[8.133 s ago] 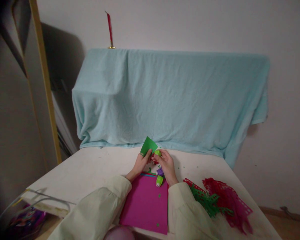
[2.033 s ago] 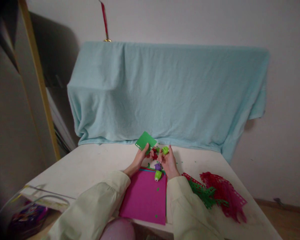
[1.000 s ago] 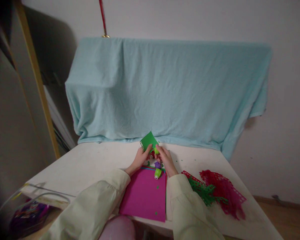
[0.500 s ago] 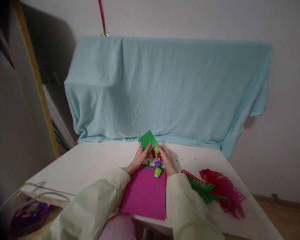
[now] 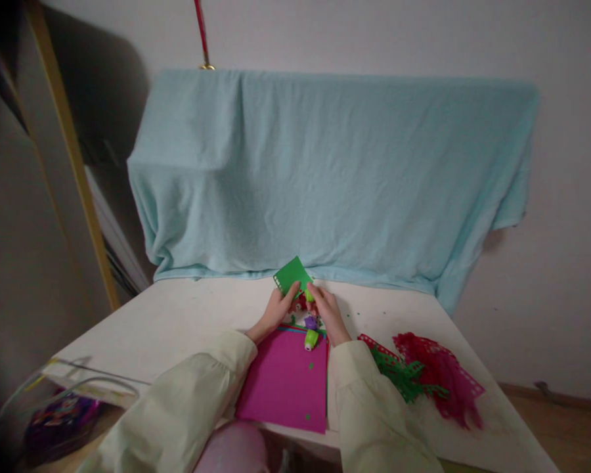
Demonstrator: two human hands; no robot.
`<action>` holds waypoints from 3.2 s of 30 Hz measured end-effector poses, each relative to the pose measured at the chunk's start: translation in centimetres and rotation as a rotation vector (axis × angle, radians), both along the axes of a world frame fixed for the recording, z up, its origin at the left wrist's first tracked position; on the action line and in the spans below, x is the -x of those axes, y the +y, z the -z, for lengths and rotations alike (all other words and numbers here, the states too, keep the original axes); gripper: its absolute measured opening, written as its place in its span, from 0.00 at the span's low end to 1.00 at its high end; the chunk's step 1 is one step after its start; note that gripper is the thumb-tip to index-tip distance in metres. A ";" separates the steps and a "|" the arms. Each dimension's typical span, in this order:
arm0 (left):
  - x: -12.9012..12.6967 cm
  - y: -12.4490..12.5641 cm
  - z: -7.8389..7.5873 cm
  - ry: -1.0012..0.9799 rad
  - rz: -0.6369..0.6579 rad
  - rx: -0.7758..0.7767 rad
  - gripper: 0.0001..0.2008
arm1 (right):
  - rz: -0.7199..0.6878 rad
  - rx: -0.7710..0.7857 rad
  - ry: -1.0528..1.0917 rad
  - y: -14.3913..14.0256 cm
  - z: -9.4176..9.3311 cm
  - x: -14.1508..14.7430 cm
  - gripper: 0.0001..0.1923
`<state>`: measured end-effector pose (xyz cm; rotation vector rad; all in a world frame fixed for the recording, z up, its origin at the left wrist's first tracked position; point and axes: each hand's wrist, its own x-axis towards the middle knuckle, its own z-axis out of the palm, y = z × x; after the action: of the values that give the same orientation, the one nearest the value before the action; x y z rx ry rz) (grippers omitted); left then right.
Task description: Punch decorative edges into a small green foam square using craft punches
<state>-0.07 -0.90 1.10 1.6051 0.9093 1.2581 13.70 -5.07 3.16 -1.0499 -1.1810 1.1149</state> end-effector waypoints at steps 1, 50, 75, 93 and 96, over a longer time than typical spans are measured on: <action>0.0 0.0 0.0 0.003 0.000 -0.003 0.24 | -0.003 0.002 -0.008 0.0 0.0 0.0 0.24; -0.4 -0.6 -0.9 -0.227 0.350 0.123 0.25 | -0.115 0.066 0.047 -0.4 -0.5 0.7 0.23; -0.1 -0.9 -1.4 -0.175 0.400 0.094 0.28 | -0.103 0.019 0.067 -0.4 -0.4 0.7 0.21; -0.9 -1.0 -1.3 -0.285 0.347 0.161 0.23 | 0.044 -0.090 0.042 -0.2 0.1 0.3 0.20; -1.7 -1.3 -0.7 -0.319 0.391 0.195 0.19 | 0.070 -0.101 0.039 -0.1 0.4 0.7 0.20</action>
<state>1.63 -2.21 1.83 1.3021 0.4730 1.0711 12.98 -5.18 2.79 -0.9811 -1.1492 1.0068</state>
